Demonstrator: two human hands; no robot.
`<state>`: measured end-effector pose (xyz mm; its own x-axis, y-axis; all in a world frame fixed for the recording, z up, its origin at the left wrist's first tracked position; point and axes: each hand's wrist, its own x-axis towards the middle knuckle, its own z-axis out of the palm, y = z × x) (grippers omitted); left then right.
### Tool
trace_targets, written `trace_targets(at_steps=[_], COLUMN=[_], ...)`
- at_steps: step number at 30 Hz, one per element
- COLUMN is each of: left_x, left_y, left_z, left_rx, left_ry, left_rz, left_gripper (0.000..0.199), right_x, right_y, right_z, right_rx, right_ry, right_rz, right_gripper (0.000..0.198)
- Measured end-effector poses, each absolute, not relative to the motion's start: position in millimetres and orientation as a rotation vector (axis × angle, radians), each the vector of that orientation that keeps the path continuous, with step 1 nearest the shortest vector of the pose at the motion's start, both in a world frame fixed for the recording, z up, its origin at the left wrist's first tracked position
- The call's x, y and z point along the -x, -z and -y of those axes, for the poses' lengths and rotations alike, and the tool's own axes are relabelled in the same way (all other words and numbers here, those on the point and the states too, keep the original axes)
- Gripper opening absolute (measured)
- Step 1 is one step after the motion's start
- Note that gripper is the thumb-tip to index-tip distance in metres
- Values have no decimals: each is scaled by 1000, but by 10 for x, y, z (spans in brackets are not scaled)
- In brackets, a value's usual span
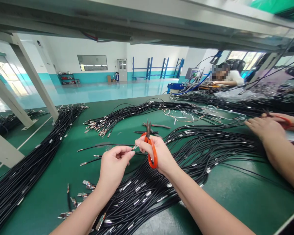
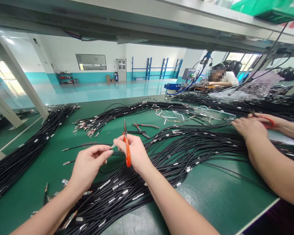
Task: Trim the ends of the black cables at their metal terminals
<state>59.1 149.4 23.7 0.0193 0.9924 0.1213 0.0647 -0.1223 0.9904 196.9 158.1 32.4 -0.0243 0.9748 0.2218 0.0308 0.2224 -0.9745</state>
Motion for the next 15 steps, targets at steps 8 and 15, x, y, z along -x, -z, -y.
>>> trace_targets(at_steps=[8, 15], left_x=[-545, -571], left_y=[-178, -128], left_z=[-1533, -1546], left_rx=[-1474, -1272], left_ry=[-1165, -1110], left_rz=[-1005, -900], left_gripper=[18, 20], right_x=[-1991, -1988], right_y=[-366, -373], right_z=[-1564, -1560], right_rx=[1155, 1186], right_ry=[-864, -893], right_rz=[1487, 1478], right_gripper=[27, 28])
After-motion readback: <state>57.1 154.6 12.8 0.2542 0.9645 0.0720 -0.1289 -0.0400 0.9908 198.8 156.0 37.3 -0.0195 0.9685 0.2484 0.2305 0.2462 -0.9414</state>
